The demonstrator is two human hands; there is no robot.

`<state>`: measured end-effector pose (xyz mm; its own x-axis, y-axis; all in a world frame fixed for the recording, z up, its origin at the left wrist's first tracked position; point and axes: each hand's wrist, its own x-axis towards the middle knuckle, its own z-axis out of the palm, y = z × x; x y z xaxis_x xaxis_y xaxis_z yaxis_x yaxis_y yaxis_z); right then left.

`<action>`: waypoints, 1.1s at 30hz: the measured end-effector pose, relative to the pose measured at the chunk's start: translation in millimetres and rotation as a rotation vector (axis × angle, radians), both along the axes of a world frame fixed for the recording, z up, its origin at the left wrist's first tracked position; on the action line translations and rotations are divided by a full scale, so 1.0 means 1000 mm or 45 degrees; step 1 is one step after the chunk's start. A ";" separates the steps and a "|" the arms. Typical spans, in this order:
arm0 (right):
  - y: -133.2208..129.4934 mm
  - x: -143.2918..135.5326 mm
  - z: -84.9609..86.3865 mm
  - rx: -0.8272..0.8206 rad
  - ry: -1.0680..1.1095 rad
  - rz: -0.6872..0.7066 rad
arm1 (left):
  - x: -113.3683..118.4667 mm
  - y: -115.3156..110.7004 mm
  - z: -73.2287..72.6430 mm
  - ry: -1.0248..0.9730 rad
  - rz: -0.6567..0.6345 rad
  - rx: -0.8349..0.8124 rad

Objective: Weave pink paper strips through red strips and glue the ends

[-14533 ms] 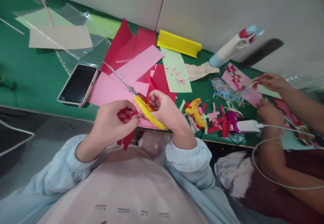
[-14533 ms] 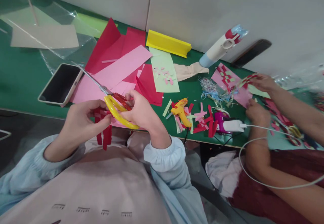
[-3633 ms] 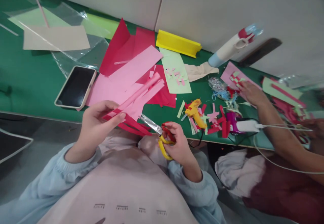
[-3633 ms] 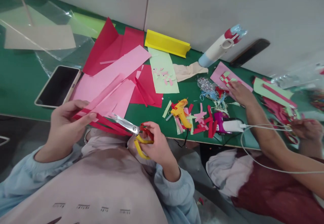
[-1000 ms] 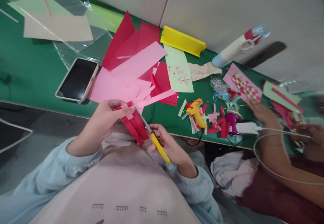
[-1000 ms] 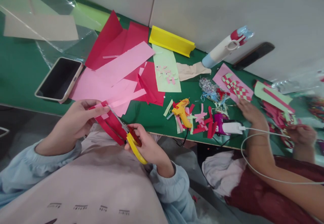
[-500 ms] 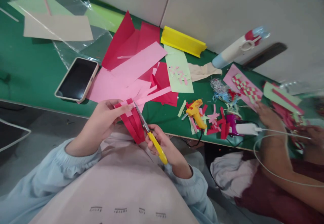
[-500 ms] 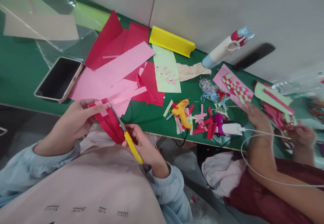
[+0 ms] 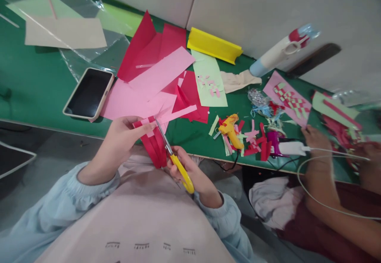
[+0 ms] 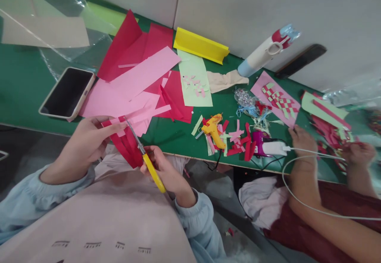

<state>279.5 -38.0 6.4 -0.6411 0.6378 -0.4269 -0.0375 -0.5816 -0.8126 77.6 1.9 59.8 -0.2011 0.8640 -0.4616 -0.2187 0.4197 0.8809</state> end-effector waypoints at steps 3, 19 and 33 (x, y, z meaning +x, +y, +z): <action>0.000 0.000 0.000 -0.041 0.036 -0.011 | 0.000 0.000 0.001 0.019 -0.005 0.002; 0.000 0.002 -0.003 -0.050 0.051 -0.001 | 0.003 0.001 0.008 0.090 -0.010 -0.055; 0.000 0.004 -0.003 -0.101 0.064 -0.005 | 0.002 0.000 0.004 0.040 -0.035 0.016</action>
<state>283.1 -38.3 3.6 -0.6605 0.6057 -0.4436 -0.0797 -0.6441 -0.7608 79.2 2.1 63.7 -0.1911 0.8750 -0.4448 -0.1793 0.4144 0.8923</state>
